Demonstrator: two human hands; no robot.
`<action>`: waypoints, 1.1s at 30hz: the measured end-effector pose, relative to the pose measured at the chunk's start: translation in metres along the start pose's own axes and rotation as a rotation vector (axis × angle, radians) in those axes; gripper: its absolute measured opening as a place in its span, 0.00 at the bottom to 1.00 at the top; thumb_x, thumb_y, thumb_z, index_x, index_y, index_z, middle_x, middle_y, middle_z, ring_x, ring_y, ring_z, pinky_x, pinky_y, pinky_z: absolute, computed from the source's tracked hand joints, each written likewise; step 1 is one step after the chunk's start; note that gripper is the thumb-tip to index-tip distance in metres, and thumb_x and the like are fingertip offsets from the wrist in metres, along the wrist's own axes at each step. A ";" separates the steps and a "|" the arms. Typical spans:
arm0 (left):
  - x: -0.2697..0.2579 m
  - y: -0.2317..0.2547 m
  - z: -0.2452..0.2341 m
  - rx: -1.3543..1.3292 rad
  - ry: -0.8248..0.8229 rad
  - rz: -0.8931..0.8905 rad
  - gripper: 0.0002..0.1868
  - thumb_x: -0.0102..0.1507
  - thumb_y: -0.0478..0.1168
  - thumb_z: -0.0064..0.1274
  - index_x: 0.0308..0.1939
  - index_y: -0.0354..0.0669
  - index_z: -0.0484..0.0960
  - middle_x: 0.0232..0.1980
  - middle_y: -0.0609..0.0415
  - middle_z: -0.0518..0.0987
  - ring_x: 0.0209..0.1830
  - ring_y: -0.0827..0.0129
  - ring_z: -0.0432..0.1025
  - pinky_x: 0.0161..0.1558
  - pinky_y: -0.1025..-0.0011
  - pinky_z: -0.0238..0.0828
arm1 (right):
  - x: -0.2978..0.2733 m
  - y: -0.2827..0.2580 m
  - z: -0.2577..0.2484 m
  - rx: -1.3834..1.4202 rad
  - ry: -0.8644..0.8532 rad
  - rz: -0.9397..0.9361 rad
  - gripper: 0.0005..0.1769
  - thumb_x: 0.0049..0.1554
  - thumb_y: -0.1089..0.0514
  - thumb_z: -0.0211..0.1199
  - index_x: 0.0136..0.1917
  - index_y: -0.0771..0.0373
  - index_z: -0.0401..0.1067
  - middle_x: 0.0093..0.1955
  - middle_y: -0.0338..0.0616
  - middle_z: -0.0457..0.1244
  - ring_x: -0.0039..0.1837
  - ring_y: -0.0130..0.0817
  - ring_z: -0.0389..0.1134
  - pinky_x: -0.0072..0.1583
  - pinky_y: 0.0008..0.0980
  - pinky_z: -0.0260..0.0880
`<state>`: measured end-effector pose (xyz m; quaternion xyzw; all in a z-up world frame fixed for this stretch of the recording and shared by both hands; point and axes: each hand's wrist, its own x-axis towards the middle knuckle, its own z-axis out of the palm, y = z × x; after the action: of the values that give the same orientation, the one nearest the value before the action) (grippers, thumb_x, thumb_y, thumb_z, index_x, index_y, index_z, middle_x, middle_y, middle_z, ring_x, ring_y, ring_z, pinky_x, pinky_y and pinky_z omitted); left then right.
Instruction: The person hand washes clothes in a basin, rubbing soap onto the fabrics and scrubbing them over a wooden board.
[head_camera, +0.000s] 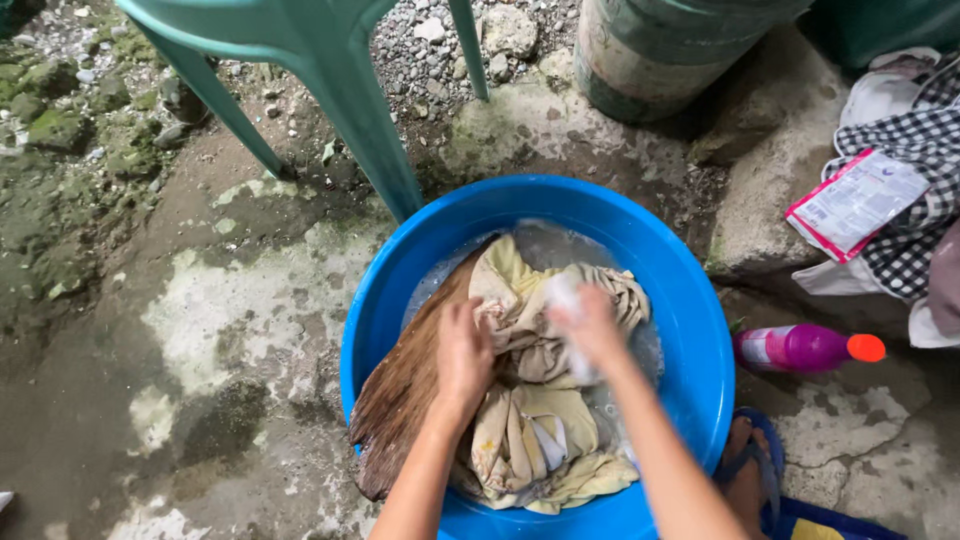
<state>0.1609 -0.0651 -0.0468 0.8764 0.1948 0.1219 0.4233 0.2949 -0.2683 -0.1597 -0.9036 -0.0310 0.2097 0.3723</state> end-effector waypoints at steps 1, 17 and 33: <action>-0.002 0.005 0.006 0.105 0.015 0.145 0.29 0.59 0.30 0.52 0.66 0.46 0.72 0.63 0.43 0.72 0.63 0.48 0.68 0.63 0.58 0.69 | 0.018 0.028 -0.018 -0.007 0.137 -0.136 0.39 0.50 0.40 0.74 0.66 0.65 0.69 0.69 0.64 0.60 0.69 0.56 0.63 0.67 0.47 0.64; 0.019 -0.036 0.086 0.002 -0.425 -0.209 0.29 0.69 0.61 0.50 0.45 0.37 0.89 0.38 0.43 0.84 0.43 0.49 0.81 0.49 0.58 0.76 | -0.060 -0.044 -0.078 0.490 -0.539 0.000 0.33 0.43 0.46 0.75 0.59 0.64 0.77 0.52 0.46 0.71 0.50 0.32 0.70 0.52 0.37 0.71; 0.030 0.125 -0.019 -0.980 -0.229 -0.199 0.07 0.63 0.41 0.58 0.40 0.42 0.85 0.38 0.61 0.80 0.39 0.78 0.73 0.41 0.75 0.72 | -0.132 -0.082 -0.174 0.488 -0.729 0.012 0.56 0.44 0.50 0.78 0.79 0.59 0.53 0.52 0.44 0.68 0.35 0.26 0.67 0.34 0.27 0.67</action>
<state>0.2098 -0.1093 0.0653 0.5598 0.1498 0.0611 0.8127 0.2533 -0.3518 0.0540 -0.6563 -0.1047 0.5183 0.5383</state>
